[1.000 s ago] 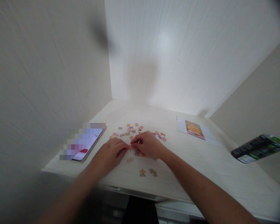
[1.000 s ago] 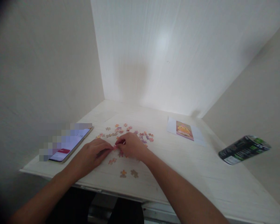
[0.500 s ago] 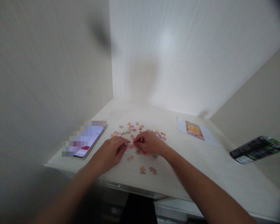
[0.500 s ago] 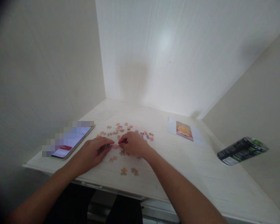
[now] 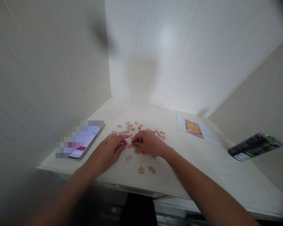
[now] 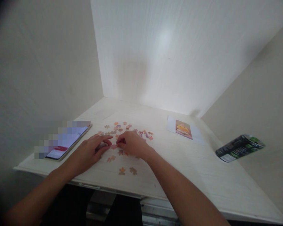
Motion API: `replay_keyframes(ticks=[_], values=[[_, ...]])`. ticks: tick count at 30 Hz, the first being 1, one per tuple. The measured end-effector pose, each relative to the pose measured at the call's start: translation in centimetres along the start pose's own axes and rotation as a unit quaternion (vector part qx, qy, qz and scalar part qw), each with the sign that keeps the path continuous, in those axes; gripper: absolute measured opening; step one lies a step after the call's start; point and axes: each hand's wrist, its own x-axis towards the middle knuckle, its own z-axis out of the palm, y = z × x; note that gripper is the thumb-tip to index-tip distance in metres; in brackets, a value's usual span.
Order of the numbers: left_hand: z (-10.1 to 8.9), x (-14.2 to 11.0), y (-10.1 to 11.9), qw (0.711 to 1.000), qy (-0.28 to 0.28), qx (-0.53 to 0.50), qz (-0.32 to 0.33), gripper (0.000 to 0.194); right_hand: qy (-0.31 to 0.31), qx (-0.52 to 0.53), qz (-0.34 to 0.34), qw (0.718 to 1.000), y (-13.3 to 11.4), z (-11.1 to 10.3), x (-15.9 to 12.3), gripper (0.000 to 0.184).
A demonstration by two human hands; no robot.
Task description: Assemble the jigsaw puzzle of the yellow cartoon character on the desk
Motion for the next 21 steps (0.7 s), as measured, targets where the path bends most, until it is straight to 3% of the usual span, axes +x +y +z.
replay_keyframes(ticks=[9, 21], values=[[0.40, 0.18, 0.09, 1.000, -0.006, 0.019, -0.010, 0.031, 0.014, 0.003, -0.024, 1.000, 0.21, 0.33, -0.11, 0.013], [0.33, -0.08, 0.09, 0.998, -0.006, 0.036, 0.052, 0.023, -0.003, 0.015, -0.024, 1.000, 0.16, 0.35, 0.11, 0.012]])
